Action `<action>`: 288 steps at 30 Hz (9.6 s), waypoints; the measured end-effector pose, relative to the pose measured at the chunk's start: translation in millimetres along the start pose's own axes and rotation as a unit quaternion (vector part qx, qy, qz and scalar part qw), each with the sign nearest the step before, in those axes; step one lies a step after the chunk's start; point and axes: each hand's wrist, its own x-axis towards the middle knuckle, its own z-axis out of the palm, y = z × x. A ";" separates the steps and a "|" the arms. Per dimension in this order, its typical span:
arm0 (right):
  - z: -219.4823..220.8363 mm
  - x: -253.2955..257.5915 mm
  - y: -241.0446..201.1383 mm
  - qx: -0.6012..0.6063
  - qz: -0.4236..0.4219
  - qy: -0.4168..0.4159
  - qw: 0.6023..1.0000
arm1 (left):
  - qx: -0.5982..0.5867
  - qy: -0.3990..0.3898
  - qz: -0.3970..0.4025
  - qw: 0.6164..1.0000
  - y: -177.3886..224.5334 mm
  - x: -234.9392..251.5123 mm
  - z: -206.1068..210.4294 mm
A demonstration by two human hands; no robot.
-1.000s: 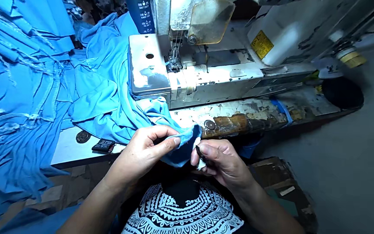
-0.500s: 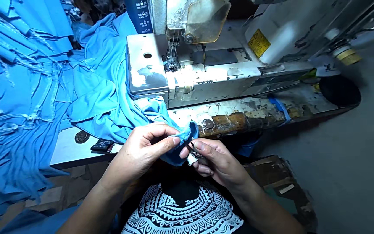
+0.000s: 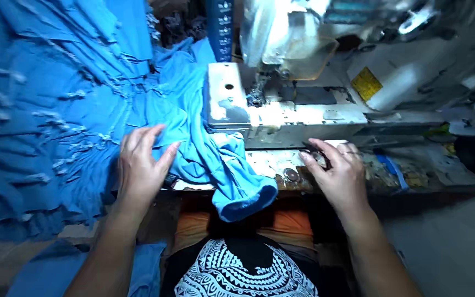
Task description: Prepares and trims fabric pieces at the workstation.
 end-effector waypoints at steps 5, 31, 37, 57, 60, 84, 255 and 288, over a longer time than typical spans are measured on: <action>23.0 -41.2 -48.2 0.160 -0.144 -0.002 0.977 | 0.106 -0.076 -0.140 0.981 -46.9 8.1 18.9; 43.6 2.7 -106.2 0.760 0.310 -0.245 0.516 | 0.100 -0.047 0.076 0.991 -42.3 -23.6 34.2; 13.4 -35.0 -122.7 0.514 -0.117 -0.334 0.781 | 0.047 -0.069 0.015 0.996 -49.8 56.1 -8.8; -21.0 2.8 -80.8 0.544 0.050 -0.239 0.803 | -0.218 -0.243 0.295 0.898 82.4 7.5 22.3; -11.4 -2.2 -65.7 0.712 0.131 -0.287 0.627 | -0.277 -0.244 0.287 0.884 88.8 14.6 22.8; -1.0 -41.2 -62.4 0.719 0.113 -0.243 0.641 | -0.382 -0.339 0.247 0.824 117.1 22.4 31.0; 71.6 37.9 -56.3 0.459 -0.025 -0.056 0.886 | 0.170 -0.155 0.531 0.816 95.8 148.1 -17.4; 72.5 40.6 -51.8 0.486 -0.040 -0.055 0.871 | 0.107 -0.121 0.529 0.833 101.6 143.4 -19.8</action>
